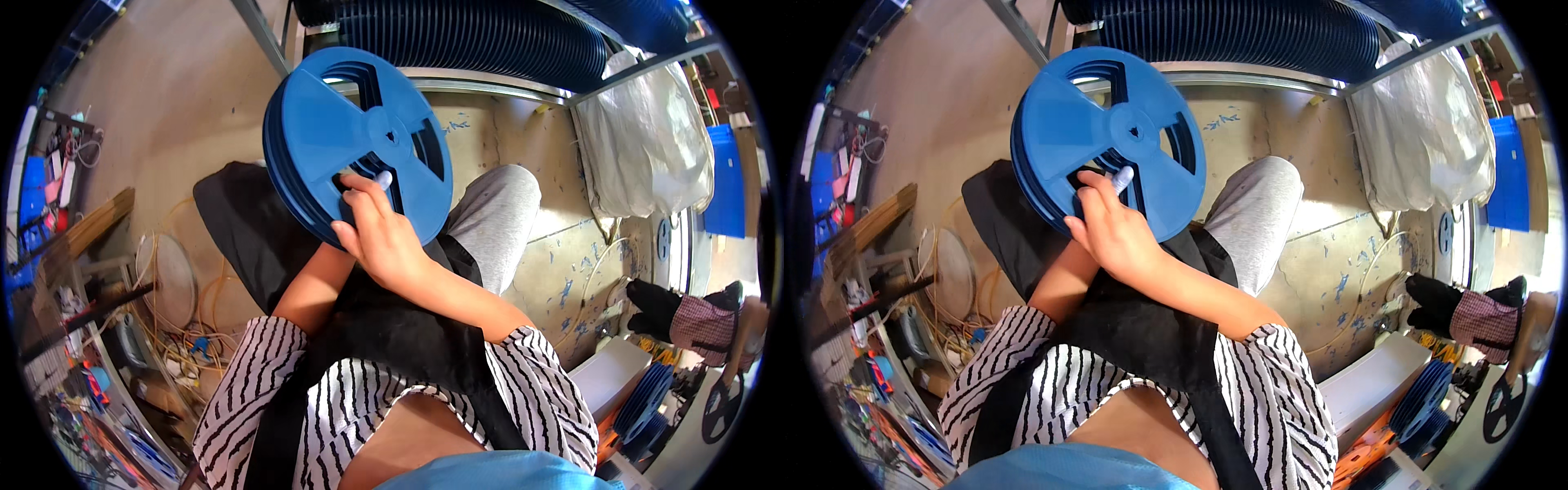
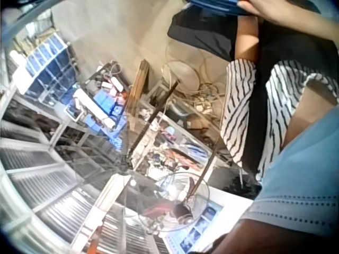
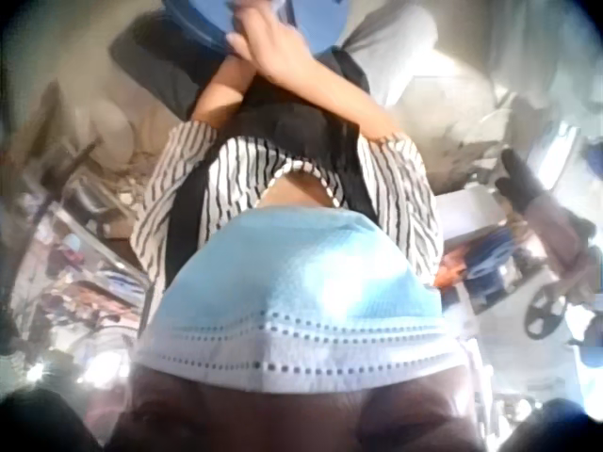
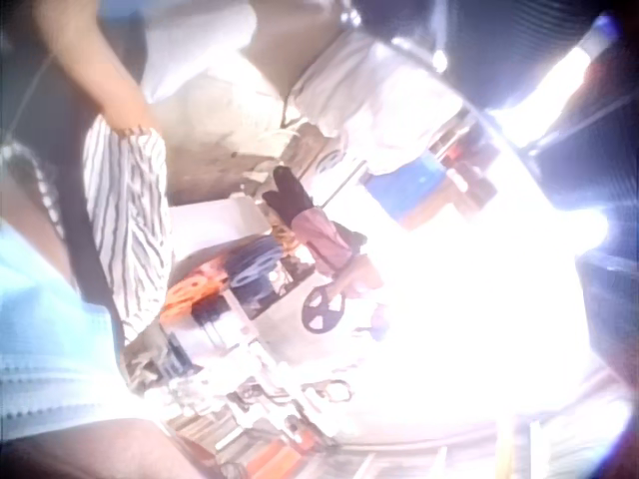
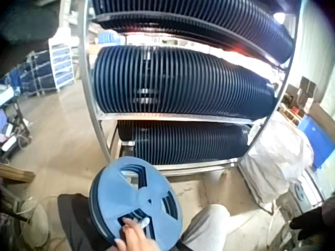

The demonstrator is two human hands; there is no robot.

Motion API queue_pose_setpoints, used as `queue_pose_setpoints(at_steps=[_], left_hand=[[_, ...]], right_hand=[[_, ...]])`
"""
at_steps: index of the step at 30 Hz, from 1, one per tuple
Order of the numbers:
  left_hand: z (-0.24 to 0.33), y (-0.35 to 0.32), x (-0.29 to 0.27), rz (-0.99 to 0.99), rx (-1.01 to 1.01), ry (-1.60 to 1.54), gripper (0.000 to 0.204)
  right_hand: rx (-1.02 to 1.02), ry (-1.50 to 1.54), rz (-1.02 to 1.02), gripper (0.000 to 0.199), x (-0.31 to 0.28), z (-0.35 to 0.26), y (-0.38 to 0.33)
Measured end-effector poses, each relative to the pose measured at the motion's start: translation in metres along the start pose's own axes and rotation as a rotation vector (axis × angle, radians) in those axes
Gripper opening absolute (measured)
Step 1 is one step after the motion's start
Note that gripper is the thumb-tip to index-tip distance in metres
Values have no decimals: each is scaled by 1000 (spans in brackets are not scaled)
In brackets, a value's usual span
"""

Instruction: The person repeatedly picks up blue plastic reel-like parts from a nearby pile and stacks them onto a metal rack. They handle the parts one at a time, placing each on top of the growing stack. The person wears gloves and an apron in a workshop setting.

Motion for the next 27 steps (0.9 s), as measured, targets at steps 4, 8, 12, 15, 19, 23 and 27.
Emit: queue_pose_setpoints(at_steps=[4,8,12,15,19,23,27], left_hand=[[28,-20,14,-50,15,-226,73],[65,-35,33,-87,83,-386,78],[79,-36,27,-94,133,-505,84],[58,-23,-9,-135,176,-568,86],[57,-11,-26,-267,269,-486,87],[59,-11,-25,-242,281,-500,86],[61,-6,-34,-234,285,-509,84]], right_hand=[[-123,-13,10,40,25,-18,6],[-249,31,-132,71,30,-34,9],[-354,-127,-144,65,-9,-16,-5],[-100,-160,71,51,-43,22,-26],[208,-34,328,35,-81,75,-64],[294,67,504,32,-104,116,-74],[298,50,609,29,-127,135,-63]])
Point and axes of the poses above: each hand's wrist, its own y-axis towards the middle knuckle, its own x-axis out of the palm, z = x × y, the point moved 1 cm from there along y, towards the middle knuckle, and after that the axes turned 1 degree about -x, right-handed, at the moved point
